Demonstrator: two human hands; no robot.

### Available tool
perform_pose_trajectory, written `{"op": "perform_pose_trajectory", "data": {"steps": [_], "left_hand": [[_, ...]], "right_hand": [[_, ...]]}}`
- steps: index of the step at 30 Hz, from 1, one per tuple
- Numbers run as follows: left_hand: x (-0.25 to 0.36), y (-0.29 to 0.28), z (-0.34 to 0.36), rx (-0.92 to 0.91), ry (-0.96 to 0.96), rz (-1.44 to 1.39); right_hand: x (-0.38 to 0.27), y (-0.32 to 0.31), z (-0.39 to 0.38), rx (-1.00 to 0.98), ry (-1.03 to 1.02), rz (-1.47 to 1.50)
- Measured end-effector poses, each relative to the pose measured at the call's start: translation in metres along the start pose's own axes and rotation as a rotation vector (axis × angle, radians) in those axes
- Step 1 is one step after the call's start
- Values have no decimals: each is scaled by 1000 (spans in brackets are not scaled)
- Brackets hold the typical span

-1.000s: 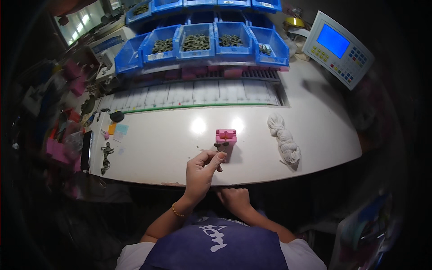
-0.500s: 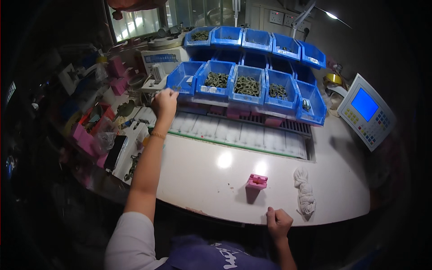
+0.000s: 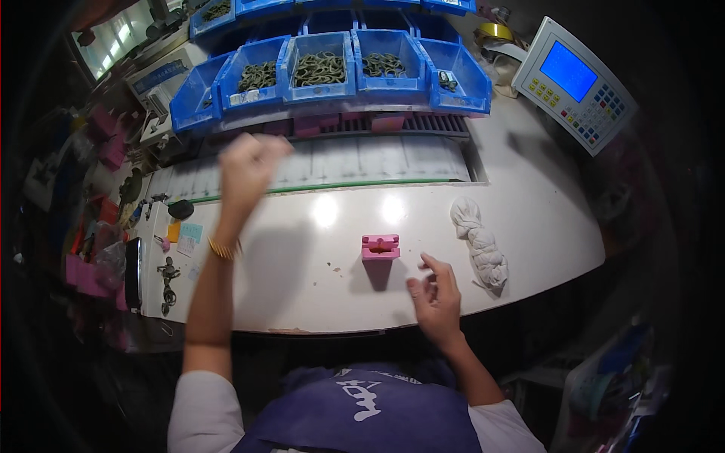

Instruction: The recorder uses pink silicone molds and a pressing machine to assemble or cast small metal jewelry components.

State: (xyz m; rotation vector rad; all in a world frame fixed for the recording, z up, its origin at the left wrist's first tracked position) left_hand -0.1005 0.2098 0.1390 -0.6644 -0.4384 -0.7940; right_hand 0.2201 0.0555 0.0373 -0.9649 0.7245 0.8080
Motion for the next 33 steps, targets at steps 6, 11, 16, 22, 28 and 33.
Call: {"op": "perform_pose_trajectory", "data": {"steps": [6, 11, 16, 22, 28, 33], "left_hand": [[66, 89, -130, -620, -677, -367], [62, 90, -162, -586, -750, -426], [45, 69, -171, -229, -671, -310], [76, 74, -184, -372, -231, 118], [92, 87, -196, -586, -129, 237], [89, 89, -199, -565, -124, 260]], "right_hand": [[-45, 41, 15, 16, -223, -175], [-37, 48, 9, 2, -325, -187], [-14, 15, 0, -16, -204, -16], [-8, 1, -34, -9, -327, -296], [-5, 11, -52, -136, -440, -548], [11, -15, -15, -371, -347, -329]]}}
Point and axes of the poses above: each hand's wrist, its own z-axis towards the middle knuckle, its own y-axis out of the palm, x = y × z, the point moved 7 cm from there along z, towards the middle knuckle, and after that the axes turned 8 degrees about x, right-handed, at the moved point
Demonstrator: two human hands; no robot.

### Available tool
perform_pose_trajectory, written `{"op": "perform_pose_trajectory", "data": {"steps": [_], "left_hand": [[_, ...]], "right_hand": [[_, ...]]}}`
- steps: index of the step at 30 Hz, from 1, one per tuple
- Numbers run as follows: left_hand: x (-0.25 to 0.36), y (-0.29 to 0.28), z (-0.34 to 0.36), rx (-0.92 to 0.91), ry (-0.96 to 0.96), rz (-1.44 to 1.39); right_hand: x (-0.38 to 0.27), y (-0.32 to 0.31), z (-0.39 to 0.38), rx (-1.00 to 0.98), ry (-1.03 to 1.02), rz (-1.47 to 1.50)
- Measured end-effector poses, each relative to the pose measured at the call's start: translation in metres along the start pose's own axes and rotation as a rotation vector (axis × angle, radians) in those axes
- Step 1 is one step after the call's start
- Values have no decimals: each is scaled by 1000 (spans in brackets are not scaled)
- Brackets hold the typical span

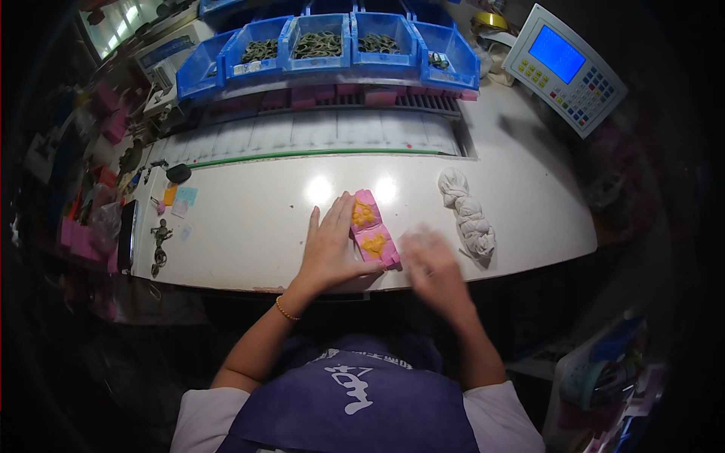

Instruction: The recorder uses pink silicone molds and a pressing machine to assemble or cast small metal jewelry components.

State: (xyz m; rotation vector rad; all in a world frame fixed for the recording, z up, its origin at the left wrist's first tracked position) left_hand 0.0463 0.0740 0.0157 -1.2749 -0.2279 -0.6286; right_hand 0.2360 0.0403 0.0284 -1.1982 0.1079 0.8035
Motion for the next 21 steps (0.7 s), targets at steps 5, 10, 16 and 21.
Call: {"op": "perform_pose_trajectory", "data": {"steps": [5, 10, 16, 21], "left_hand": [[6, -2, 2, 6, -33, -9], [-4, -3, 0, 15, -49, -16], [-3, 1, 3, -4, -22, -14], [-7, -2, 0, -14, -37, -20]], "right_hand": [[60, -45, 46, 77, 228, -508], [7, -55, 65, 223, -75, -151], [-32, 0, 80, 20, -446, -107], [-55, -31, 80, 206, -442, -2]]}}
Point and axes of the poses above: each hand's wrist, its own z-axis towards the middle knuckle, its own y-axis out of the palm, x = y × z, the point moved 7 cm from there along z, towards the middle knuckle, and after that the axes turned 8 degrees about x, right-handed, at the moved point
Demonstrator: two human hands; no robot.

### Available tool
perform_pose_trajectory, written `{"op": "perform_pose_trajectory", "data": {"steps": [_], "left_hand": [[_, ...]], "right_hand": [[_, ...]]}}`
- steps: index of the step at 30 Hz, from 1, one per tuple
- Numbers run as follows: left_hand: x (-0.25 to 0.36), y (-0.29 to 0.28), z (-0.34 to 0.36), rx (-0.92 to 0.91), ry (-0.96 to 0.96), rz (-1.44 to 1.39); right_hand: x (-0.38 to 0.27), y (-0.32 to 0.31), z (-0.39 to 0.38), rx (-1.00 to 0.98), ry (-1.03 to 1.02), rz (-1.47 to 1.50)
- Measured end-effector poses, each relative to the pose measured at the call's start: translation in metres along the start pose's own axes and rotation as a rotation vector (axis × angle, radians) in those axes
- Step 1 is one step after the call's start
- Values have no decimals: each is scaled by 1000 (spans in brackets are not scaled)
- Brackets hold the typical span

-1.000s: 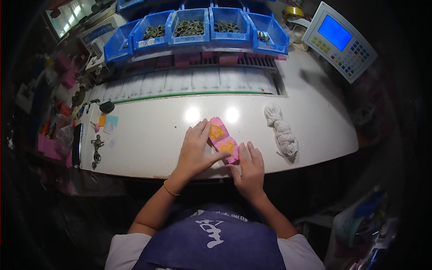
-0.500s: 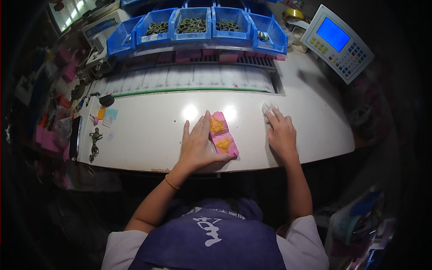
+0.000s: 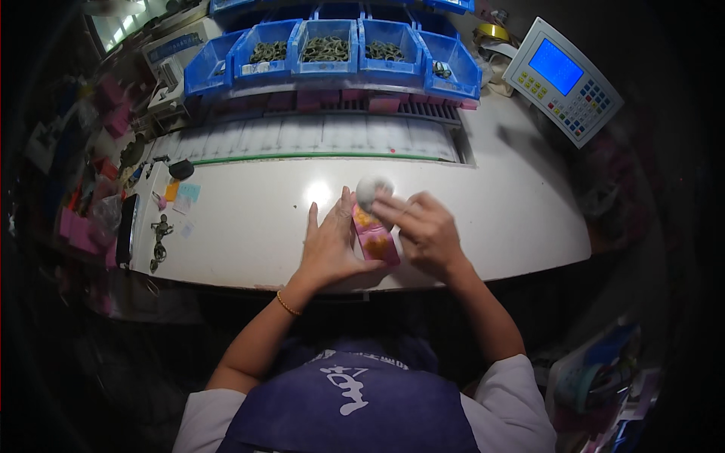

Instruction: The recorder uses pink silicone molds and a pressing machine to assemble or cast small metal jewelry components.

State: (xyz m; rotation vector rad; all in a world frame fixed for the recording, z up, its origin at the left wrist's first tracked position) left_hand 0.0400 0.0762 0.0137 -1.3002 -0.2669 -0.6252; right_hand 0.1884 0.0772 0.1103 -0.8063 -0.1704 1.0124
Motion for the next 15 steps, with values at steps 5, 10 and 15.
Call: {"op": "perform_pose_trajectory", "data": {"steps": [5, 10, 15], "left_hand": [[1, 4, 4, -8, 46, 7], [0, 2, 5, -14, 67, 7], [5, -2, 3, -33, 98, 19]], "right_hand": [[7, 0, -33, -108, 25, 39], [-16, 12, -62, -265, 65, -39], [11, -19, -62, -331, 252, 7]]}}
Point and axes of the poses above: each hand's wrist, its own z-axis towards the middle knuckle, its own y-axis out of the palm, x = y × z, the point moved 7 cm from there along z, towards the middle knuckle, and after that the axes turned 8 degrees about x, right-handed, at the moved point
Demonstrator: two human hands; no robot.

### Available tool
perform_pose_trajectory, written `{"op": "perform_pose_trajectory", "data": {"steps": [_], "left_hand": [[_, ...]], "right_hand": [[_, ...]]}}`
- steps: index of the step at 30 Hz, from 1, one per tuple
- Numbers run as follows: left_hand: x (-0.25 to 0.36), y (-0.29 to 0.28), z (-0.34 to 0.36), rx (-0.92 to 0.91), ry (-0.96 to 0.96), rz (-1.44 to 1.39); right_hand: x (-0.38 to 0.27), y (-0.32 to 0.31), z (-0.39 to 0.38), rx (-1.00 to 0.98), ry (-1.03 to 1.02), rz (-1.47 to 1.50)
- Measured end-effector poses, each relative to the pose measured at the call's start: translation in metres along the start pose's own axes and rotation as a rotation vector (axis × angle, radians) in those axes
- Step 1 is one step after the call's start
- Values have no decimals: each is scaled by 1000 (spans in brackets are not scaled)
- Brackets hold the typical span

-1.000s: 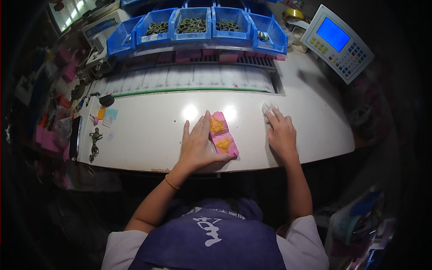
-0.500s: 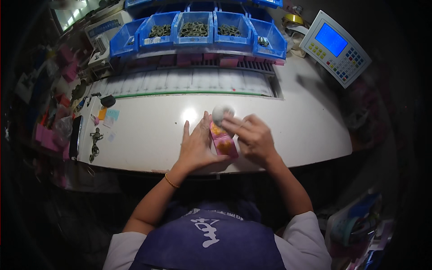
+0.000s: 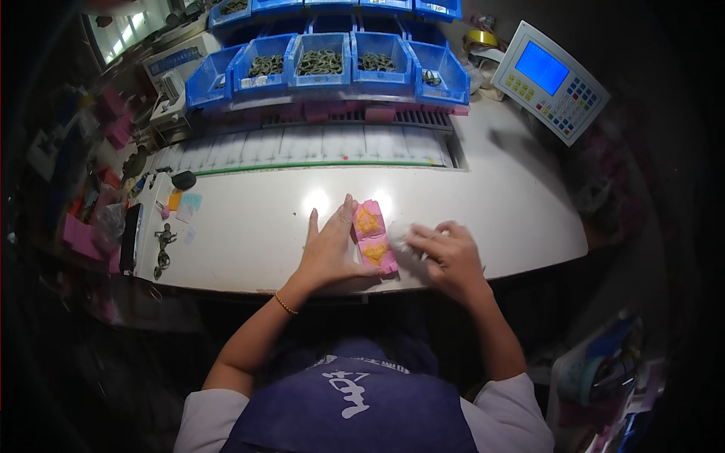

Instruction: The recorder uses pink silicone molds and a pressing machine to assemble or cast small metal jewelry components.

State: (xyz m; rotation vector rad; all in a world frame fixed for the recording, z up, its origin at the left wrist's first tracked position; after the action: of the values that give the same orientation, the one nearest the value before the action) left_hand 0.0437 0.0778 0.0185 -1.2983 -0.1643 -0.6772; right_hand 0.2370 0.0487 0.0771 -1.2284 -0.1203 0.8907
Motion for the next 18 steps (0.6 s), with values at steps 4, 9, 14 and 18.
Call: {"op": "perform_pose_trajectory", "data": {"steps": [4, 9, 14, 18], "left_hand": [[2, 0, -4, 45, -2, -99], [-5, -5, -5, 213, -238, -1055], [-6, 1, -12, 157, -122, -929], [-6, 11, -12, 103, -250, -1189]], "right_hand": [[4, 14, -4, 154, 48, -385], [29, 77, 5, 220, 306, 500], [24, 82, 14, 171, 465, 784], [27, 90, 14, 270, 423, 1149]]}}
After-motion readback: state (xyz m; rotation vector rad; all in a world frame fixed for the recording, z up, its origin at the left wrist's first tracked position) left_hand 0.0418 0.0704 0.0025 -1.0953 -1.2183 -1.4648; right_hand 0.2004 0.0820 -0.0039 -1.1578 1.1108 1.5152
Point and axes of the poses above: each hand's wrist, its own z-axis towards the middle knuckle, its own y-axis out of the palm, x = y × z, the point moved 7 cm from there along z, towards the middle knuckle, and after that the axes turned 8 degrees about x, right-handed, at the moved point
